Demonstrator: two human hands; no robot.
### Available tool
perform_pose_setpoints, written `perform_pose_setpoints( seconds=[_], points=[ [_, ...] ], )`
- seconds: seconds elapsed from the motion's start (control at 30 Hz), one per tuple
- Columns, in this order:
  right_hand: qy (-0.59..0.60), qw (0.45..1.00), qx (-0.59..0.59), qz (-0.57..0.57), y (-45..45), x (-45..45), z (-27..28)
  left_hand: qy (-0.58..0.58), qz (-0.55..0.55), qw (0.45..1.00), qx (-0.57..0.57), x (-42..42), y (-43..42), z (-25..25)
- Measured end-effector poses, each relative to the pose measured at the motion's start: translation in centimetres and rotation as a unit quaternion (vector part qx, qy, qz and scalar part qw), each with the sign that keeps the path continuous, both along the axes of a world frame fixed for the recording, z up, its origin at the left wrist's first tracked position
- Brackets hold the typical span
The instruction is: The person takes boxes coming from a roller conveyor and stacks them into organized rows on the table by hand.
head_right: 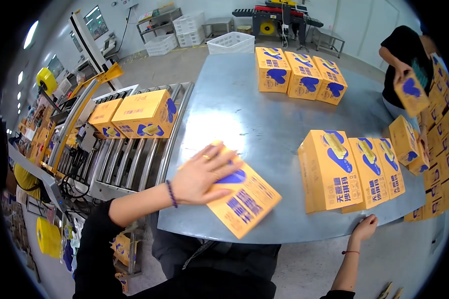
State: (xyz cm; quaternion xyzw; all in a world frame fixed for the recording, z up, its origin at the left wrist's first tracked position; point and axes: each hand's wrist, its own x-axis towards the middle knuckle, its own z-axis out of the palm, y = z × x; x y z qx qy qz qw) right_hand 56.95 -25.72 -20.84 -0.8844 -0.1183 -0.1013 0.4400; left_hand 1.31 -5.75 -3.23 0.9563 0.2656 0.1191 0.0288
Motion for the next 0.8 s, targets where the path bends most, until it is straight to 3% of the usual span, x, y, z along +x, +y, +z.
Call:
perform_pose_setpoints(
  seconds=[0.13, 0.33, 0.47, 0.57, 0.67, 0.8],
  points=[
    [0.013, 0.997, 0.071, 0.012, -0.2, -0.3, -0.3, -0.067, -0.17, 0.983, 0.007, 9.6, 2.4, -1.4],
    [0.027, 0.995, 0.094, 0.012, 0.1, -1.4, 0.4, -0.096, -0.273, 0.956, -0.045, 22.5, 4.7, -2.0],
    [-0.028, 0.998, 0.041, 0.026, -0.4, -0.9, 0.3, -0.163, -0.261, 0.951, -0.013, 28.1, 3.6, -2.6],
    [-0.022, 0.998, 0.055, 0.018, 0.0, -1.7, 1.1, -0.169, -0.227, 0.956, 0.077, 29.5, 3.4, -2.5],
    [-0.014, 0.998, 0.063, 0.016, 0.2, -2.6, 1.6, -0.139, -0.227, 0.956, 0.123, 26.4, 6.6, -1.0],
    [-0.022, 0.996, 0.078, 0.025, 0.1, -1.8, 0.7, -0.111, -0.042, 0.985, 0.128, 17.2, 14.1, 1.3]
  ],
)
